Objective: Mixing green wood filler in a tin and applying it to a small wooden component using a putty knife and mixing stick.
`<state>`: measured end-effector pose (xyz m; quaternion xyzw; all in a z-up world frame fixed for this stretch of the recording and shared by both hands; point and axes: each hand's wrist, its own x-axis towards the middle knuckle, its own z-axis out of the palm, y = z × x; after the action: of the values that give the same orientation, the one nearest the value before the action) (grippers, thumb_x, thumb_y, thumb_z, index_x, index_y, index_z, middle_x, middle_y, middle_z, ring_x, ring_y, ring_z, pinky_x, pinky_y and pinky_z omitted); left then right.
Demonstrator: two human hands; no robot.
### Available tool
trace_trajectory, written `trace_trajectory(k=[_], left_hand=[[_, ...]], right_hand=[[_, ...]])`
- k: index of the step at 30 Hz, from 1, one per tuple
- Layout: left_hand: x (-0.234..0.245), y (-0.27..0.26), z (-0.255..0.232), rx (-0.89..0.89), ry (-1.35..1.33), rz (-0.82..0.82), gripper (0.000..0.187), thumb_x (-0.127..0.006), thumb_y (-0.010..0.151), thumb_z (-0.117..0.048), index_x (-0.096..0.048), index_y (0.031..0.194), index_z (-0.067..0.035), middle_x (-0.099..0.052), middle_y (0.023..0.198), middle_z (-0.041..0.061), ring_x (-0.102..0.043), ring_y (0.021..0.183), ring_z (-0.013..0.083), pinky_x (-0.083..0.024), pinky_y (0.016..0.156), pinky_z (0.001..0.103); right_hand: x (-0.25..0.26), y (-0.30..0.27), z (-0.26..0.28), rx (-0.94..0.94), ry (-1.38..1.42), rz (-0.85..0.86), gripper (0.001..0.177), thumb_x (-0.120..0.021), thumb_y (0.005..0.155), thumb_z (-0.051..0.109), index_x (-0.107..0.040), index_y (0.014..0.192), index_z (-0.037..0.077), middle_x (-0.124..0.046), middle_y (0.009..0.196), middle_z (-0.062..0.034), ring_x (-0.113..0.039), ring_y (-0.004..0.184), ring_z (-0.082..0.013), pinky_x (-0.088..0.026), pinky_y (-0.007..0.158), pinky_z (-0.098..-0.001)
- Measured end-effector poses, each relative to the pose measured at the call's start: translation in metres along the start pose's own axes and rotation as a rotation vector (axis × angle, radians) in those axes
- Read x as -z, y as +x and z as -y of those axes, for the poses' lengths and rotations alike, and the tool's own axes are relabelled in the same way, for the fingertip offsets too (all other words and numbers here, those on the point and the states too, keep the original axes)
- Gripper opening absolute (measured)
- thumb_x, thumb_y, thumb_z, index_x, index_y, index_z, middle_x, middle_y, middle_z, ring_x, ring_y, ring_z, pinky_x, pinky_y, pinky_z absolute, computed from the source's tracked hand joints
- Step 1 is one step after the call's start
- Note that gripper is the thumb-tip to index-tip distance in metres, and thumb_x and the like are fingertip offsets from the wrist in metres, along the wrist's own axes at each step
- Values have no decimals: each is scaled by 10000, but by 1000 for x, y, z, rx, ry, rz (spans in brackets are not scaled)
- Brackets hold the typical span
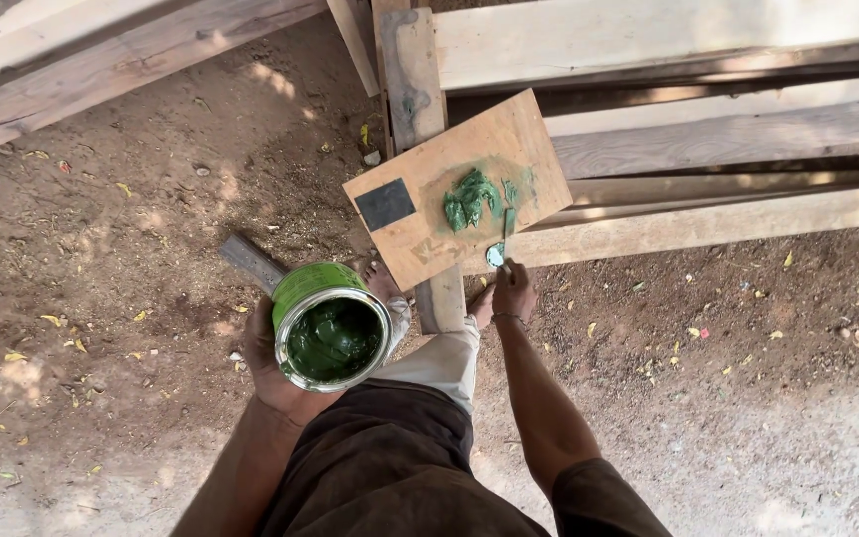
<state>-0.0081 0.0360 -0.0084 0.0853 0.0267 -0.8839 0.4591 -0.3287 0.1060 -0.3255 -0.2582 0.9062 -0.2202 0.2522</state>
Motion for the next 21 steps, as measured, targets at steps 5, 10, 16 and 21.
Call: trace_trajectory(k=[5, 10, 16, 21], left_hand=[[-8, 4, 5, 31, 18, -53, 651, -553, 1049, -567, -630, 1412, -32, -651, 1377, 197, -640, 1278, 331, -550, 1076, 511], [-17, 10, 6, 79, 20, -2, 655, -546, 1034, -583, -621, 1420, -59, -635, 1399, 182, -621, 1294, 328, -531, 1081, 511], [-19, 14, 19, 62, -48, 10, 652, -537, 1050, -598, -604, 1434, -76, -624, 1414, 178, -612, 1310, 341, -531, 1091, 543], [-25, 16, 39, 48, -91, 19, 720, -550, 1010, -626, -563, 1453, -59, -610, 1407, 210, -610, 1291, 365, -552, 1044, 544]], right_hand=[[-14, 1, -18, 82, -97, -12, 218, -715, 930, 365, -748, 1143, 330, -795, 953, -48, -734, 760, -237, -573, 654, -409], [4, -2, -26, 192, -206, 100, 211, -725, 912, 340, -743, 1117, 294, -787, 956, -74, -752, 822, -280, -595, 676, -416], [61, -2, -48, 298, -304, 172, 183, -635, 1002, 341, -734, 1153, 316, -796, 852, -11, -692, 557, -152, -529, 484, -300], [93, 84, -44, 199, -135, -60, 159, -697, 1003, 320, -711, 1095, 192, -743, 764, 13, -575, 506, -103, -445, 415, -257]])
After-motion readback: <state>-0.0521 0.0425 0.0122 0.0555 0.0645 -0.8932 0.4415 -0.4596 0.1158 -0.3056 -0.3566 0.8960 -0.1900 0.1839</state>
